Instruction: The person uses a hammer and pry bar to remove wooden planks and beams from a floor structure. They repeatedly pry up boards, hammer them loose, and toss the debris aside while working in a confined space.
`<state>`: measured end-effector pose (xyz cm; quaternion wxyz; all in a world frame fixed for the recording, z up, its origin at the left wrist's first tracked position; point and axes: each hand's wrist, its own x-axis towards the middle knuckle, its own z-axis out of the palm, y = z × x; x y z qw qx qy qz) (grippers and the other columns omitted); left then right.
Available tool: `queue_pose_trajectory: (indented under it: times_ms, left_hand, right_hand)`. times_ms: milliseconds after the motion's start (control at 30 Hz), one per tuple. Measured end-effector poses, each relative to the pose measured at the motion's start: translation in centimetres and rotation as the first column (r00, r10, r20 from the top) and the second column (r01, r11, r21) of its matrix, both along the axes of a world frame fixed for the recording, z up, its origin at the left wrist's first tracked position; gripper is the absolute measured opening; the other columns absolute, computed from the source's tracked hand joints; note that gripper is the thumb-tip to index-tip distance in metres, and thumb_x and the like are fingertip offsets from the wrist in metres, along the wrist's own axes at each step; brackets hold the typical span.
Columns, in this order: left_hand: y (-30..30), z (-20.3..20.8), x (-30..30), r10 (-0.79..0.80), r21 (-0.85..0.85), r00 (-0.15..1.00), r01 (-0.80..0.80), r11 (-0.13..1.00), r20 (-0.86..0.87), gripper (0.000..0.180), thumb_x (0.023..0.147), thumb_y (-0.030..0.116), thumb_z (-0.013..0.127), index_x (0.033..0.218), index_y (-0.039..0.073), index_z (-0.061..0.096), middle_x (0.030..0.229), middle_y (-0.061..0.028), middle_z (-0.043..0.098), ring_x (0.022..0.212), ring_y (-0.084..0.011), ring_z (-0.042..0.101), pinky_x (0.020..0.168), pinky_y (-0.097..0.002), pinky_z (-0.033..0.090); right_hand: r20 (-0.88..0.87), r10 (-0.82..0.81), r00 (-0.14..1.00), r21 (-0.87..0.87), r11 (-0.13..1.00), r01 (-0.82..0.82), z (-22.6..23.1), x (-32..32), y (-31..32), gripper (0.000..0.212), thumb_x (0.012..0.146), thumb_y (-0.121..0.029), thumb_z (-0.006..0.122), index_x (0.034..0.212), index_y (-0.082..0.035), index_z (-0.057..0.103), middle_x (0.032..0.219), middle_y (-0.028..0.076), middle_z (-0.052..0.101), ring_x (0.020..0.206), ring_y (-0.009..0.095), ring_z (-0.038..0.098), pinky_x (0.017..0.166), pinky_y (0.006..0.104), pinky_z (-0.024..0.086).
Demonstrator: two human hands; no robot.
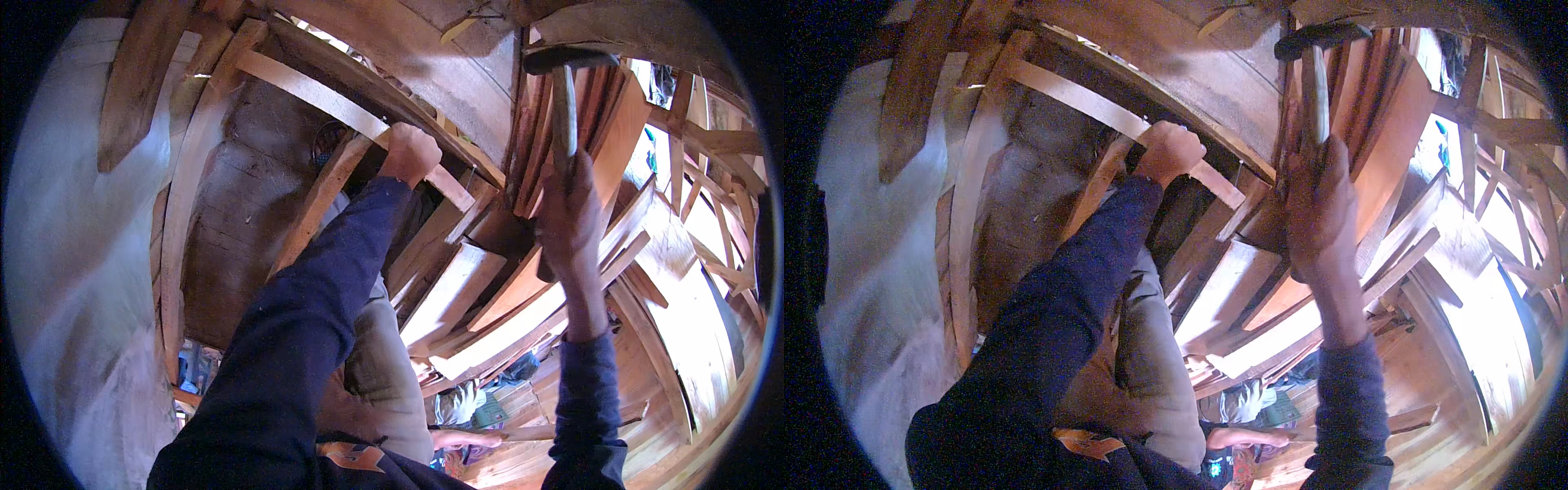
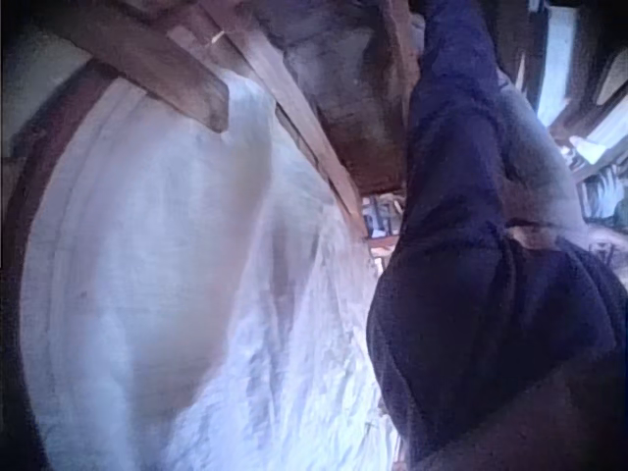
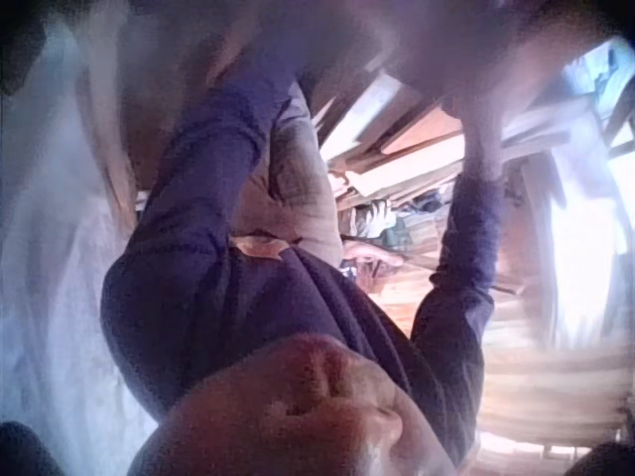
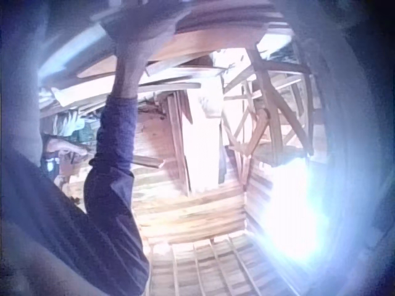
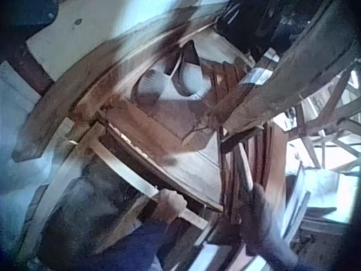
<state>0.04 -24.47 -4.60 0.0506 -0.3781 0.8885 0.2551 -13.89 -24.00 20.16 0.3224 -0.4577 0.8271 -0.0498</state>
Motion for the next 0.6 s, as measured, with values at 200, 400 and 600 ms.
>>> queue_pose_trajectory:
  times_ms: [200,400,600]
  left_hand:
    - [-1.0,1.2,-0.7,-0.054,0.194,0.989,0.026,0.981,0.139,0.022,0.081,0.028,0.057,0.084,0.015,0.075,0.083,-0.0046,0.071,0.080,-0.0211,0.070,0.062,-0.0395,0.053]
    - [0.2,0.3,-0.2,0.020,-0.058,1.000,-0.019,0.998,0.013,0.015,0.071,0.029,0.062,0.071,0.018,0.073,0.066,-0.0056,0.067,0.070,-0.0234,0.068,0.059,-0.0426,0.048]
    - [-0.8,1.7,-1.0,0.009,0.203,0.995,-0.030,0.979,0.103,0.029,0.082,0.032,0.053,0.078,0.013,0.074,0.081,-0.0100,0.071,0.079,-0.0233,0.070,0.066,-0.0400,0.052]
  right_hand:
    - [0.195,0.286,0.938,0.176,0.931,-0.320,-0.4,-1.5,2.5,0.019,0.094,-0.016,0.049,0.108,-0.004,0.046,0.068,0.010,0.055,0.045,0.017,0.053,0.036,0.0324,0.042]
    - [0.044,0.046,0.998,-0.040,0.998,-0.044,2.2,-1.2,-1.6,0.024,0.092,-0.010,0.049,0.115,-0.003,0.046,0.079,0.018,0.058,0.062,0.028,0.059,0.053,0.0396,0.045]
    - [0.128,0.102,0.987,0.241,0.962,-0.131,-1.6,-2.6,4.7,0.024,0.091,-0.007,0.049,0.114,0.000,0.047,0.090,0.027,0.062,0.084,0.041,0.064,0.067,0.0470,0.048]
